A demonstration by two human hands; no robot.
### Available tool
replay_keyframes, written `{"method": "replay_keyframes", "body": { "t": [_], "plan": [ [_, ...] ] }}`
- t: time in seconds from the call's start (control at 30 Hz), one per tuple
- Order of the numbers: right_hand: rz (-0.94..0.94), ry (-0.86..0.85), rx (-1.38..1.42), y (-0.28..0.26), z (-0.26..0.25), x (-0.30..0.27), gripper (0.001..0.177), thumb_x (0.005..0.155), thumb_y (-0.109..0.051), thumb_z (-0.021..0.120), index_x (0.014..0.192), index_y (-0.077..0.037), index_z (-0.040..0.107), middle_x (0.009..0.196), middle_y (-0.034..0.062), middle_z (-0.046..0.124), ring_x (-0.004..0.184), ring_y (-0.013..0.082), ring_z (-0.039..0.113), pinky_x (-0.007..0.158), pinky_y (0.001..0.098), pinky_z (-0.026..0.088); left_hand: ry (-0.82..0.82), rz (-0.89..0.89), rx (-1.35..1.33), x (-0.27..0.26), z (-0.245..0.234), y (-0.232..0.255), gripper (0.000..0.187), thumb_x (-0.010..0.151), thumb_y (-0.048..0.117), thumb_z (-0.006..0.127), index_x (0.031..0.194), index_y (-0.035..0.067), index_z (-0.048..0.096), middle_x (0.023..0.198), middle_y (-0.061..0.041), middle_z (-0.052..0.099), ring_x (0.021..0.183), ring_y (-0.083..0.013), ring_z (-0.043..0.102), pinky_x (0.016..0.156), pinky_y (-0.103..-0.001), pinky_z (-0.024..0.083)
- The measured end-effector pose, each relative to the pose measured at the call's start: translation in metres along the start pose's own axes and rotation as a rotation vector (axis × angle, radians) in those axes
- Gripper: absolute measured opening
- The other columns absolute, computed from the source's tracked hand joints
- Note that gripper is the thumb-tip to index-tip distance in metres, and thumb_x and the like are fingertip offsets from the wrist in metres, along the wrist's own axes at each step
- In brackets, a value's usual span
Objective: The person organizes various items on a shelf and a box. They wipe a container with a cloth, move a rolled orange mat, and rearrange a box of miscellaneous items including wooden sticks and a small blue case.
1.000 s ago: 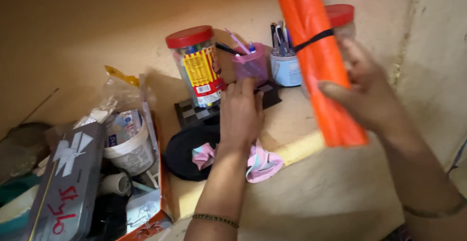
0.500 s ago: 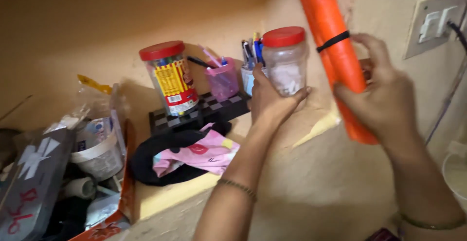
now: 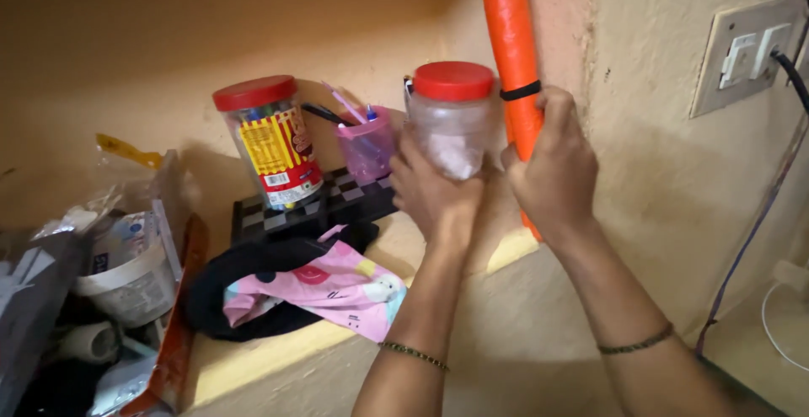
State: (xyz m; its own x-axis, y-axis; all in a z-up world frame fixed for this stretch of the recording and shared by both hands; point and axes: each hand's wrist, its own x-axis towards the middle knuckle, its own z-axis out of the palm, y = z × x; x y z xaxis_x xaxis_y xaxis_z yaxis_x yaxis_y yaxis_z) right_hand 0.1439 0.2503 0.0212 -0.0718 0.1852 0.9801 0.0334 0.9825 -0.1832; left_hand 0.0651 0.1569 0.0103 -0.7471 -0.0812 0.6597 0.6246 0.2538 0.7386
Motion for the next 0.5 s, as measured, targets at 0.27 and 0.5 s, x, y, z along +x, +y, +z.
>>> {"method": "replay_keyframes", "body": {
  "t": [0.27, 0.5],
  "plan": [
    [0.081, -0.142, 0.111, -0.004, -0.022, 0.008, 0.061, 0.083, -0.006, 0.071, 0.136, -0.006, 0.04, 0.126, 0.0204, 0.064, 0.099, 0.0442, 0.067, 0.076, 0.0522, 0.053, 0.067, -0.053, -0.003, 0.006, 0.006, -0.004, 0.121, 0.053, 0.029, 0.09, 0.155, 0.015, 0.025, 0.139, -0.02, 0.047, 0.132, -0.0433, 0.042, 0.104, -0.063, 0.033],
    [0.152, -0.208, 0.256, -0.008, -0.006, 0.019, 0.063, 0.088, -0.01, 0.073, 0.139, -0.01, 0.037, 0.121, 0.0212, 0.068, 0.102, 0.046, 0.069, 0.079, 0.0535, 0.054, 0.201, -0.072, -0.125, 0.01, 0.001, -0.003, 0.119, 0.05, 0.026, 0.09, 0.155, 0.017, 0.033, 0.139, -0.02, 0.05, 0.134, -0.0425, 0.042, 0.107, -0.062, 0.031]
  ]
}}
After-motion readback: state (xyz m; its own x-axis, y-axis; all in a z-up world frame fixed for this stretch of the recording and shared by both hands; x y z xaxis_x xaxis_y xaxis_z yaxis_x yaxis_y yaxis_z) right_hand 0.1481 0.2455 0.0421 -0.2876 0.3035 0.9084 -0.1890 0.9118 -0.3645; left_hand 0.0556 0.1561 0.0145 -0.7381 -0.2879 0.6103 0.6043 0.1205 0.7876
